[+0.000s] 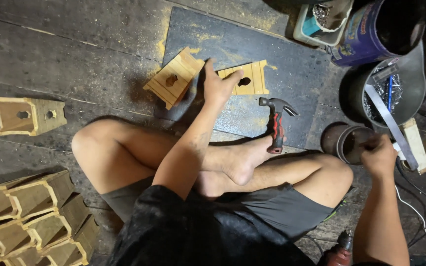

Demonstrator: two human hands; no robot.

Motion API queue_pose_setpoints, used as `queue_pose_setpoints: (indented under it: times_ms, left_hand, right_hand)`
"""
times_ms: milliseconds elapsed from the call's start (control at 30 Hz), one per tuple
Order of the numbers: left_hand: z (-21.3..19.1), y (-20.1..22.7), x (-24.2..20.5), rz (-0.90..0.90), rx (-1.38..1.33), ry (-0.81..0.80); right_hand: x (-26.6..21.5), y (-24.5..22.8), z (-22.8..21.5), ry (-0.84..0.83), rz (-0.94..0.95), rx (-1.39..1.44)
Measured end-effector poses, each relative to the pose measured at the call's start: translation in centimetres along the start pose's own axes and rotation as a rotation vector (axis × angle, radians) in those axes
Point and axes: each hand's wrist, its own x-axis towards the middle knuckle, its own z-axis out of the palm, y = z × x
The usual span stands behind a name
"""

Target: The person assembles small wooden components by hand, using a hammer to tap pieces together and an electric drill to create holes. They handle various wooden blocks and use pliers to adjust small components while working on a floor.

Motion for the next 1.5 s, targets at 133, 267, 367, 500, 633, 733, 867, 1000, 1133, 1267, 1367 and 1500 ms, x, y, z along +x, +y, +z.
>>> queue_pose_setpoints:
  times_ms: [133, 267, 367, 500, 633, 733, 867, 1000, 1133, 1267, 1367, 1500]
  left_hand:
    - [1.1, -0.1, 1.2, -0.042, 0.123, 0.036]
    - [1.8, -0.7, 1.3, -0.05, 0.003, 0.021]
    - [1.1, -2.9, 1.5, 0.083, -0.097, -0.078]
    - [0.9, -7.4, 2.1, 0.346, -0.358, -0.387]
    - [0.3, -7.2, 1.8, 0.424, -0.049, -0.293]
    - [0.3, -8.0, 2.1, 0.475, -0.043, -0.316]
    - [0.5, -8.7, 2.1, 0.524, -0.094, -0.325]
    - [0.8, -8.9, 2.1, 0.549, -0.141, -0.336]
    - [0.9, -8.6, 2.1, 0.527, -0.144, -0.317]
    - [1.0, -9.2, 2.4, 0.517, -0.125, -0.342]
    - [1.3, -9.9, 2.8, 0.563, -0.132, -0.347]
    - [1.1, -9.7, 2.9, 0.587, -0.178, -0.381]
  right_hand:
    - [-0.6, -0.4, -0.7, -0.019, 0.02, 0.017]
    - [-1.7, -2.7, -2.3, 0.088, -0.104, 0.215]
    - [-2.6, -9.9, -3.0, 0.202, -0.296, 0.336]
    - [-3.6, -24.8, -1.8, 0.215, -0.504, 0.355]
    - [-2.4, -33.5, 2.0, 0.107, -0.652, 0.453]
    - [-0.9, -35.7, 4.7, 0.036, -0.778, 0.481]
    - [-0.3, -36.1, 5.3, -0.04, -0.856, 0.457]
    - [-0.2, -36.4, 5.1, -0.022, -0.927, 0.417]
    - [-0.2, -36.5, 5.1, -0.03, -0.93, 0.401]
    - [-0.3, -36.7, 5.4, 0.013, -0.962, 0.394]
    - [-0.4, -37.0, 5.4, 0.057, -0.995, 0.354]
    - [-1.2, -37.2, 5.1, 0.153, -0.98, 0.308]
